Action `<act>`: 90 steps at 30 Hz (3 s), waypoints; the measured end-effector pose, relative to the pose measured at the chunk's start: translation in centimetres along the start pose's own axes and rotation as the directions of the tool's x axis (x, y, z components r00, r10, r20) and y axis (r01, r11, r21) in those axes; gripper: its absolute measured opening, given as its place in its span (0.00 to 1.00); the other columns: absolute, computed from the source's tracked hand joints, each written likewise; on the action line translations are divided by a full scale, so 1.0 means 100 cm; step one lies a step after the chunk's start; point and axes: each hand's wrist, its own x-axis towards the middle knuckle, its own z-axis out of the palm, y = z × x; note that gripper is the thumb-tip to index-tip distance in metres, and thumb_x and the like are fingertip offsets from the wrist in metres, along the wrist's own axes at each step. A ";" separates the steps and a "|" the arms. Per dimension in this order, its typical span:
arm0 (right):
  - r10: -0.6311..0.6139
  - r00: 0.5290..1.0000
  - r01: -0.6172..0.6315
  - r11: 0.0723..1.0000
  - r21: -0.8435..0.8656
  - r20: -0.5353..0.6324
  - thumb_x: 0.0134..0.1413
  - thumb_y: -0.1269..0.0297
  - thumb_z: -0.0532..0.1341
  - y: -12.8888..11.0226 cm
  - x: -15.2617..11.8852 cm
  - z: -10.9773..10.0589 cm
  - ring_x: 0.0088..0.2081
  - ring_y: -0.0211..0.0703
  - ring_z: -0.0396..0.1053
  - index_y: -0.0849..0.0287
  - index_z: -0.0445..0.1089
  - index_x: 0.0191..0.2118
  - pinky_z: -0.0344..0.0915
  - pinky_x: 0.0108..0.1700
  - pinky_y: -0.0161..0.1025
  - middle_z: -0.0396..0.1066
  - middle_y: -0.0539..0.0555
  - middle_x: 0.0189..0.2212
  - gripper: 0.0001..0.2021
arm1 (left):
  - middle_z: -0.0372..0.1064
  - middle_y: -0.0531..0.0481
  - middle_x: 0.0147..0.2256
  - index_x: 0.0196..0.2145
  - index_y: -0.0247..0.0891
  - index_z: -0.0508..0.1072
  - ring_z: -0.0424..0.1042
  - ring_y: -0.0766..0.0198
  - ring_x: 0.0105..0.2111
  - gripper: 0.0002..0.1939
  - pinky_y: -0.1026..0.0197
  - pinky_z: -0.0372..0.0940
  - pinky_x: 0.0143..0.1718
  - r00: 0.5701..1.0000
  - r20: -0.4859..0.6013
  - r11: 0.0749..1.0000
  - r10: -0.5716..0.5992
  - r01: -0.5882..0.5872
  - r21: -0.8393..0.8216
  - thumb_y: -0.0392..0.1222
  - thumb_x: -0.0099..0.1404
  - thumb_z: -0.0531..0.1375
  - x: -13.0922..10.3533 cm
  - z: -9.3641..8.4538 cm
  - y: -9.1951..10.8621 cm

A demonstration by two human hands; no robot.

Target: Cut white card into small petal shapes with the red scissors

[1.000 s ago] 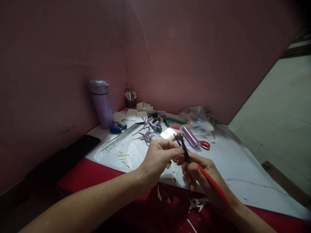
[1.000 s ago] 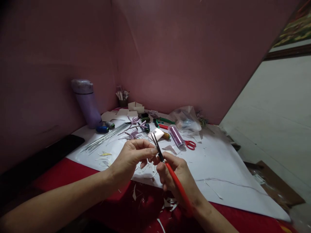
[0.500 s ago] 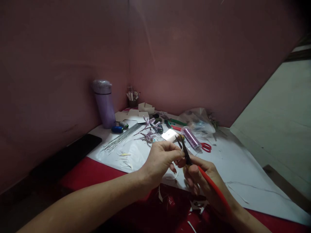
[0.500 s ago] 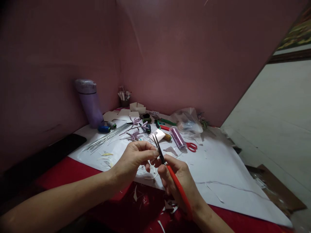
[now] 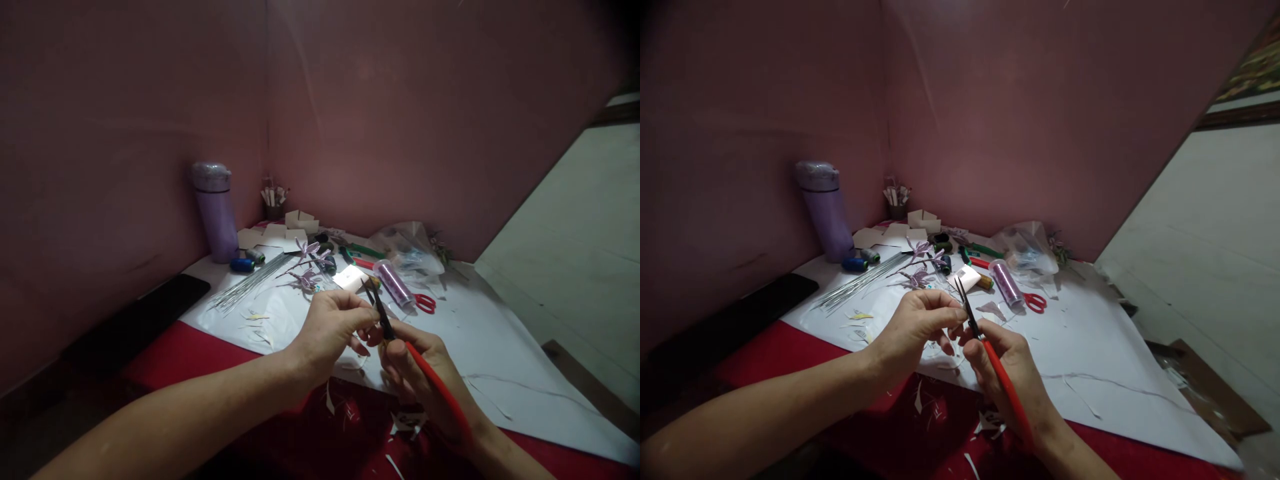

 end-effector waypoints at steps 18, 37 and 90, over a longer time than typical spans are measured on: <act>-0.189 0.930 0.142 0.976 -0.167 -0.316 0.54 0.60 0.60 -0.012 0.006 -0.005 0.20 0.34 0.60 0.54 0.64 0.40 0.58 0.23 0.31 0.61 0.44 0.19 0.09 | 0.64 0.52 0.20 0.22 0.32 0.70 0.63 0.70 0.21 0.06 0.68 0.62 0.21 0.999 0.047 0.995 0.015 -0.019 0.096 0.37 0.51 0.62 -0.002 0.003 0.000; -0.169 0.964 0.120 0.966 -0.228 -0.207 0.50 0.62 0.62 -0.023 0.005 -0.013 0.23 0.39 0.66 0.57 0.63 0.41 0.62 0.26 0.35 0.65 0.47 0.23 0.12 | 0.66 0.52 0.23 0.24 0.32 0.71 0.65 0.71 0.22 0.05 0.67 0.63 0.24 0.963 0.214 0.969 -0.165 0.118 0.216 0.38 0.50 0.63 -0.001 0.000 -0.007; -0.226 0.910 0.172 0.969 -0.180 -0.346 0.50 0.64 0.61 -0.023 0.009 -0.010 0.23 0.37 0.65 0.59 0.65 0.40 0.64 0.27 0.36 0.67 0.47 0.21 0.11 | 0.67 0.50 0.19 0.21 0.32 0.69 0.65 0.72 0.19 0.08 0.68 0.61 0.24 0.980 0.096 0.958 -0.173 0.144 0.249 0.38 0.54 0.60 -0.005 0.007 -0.005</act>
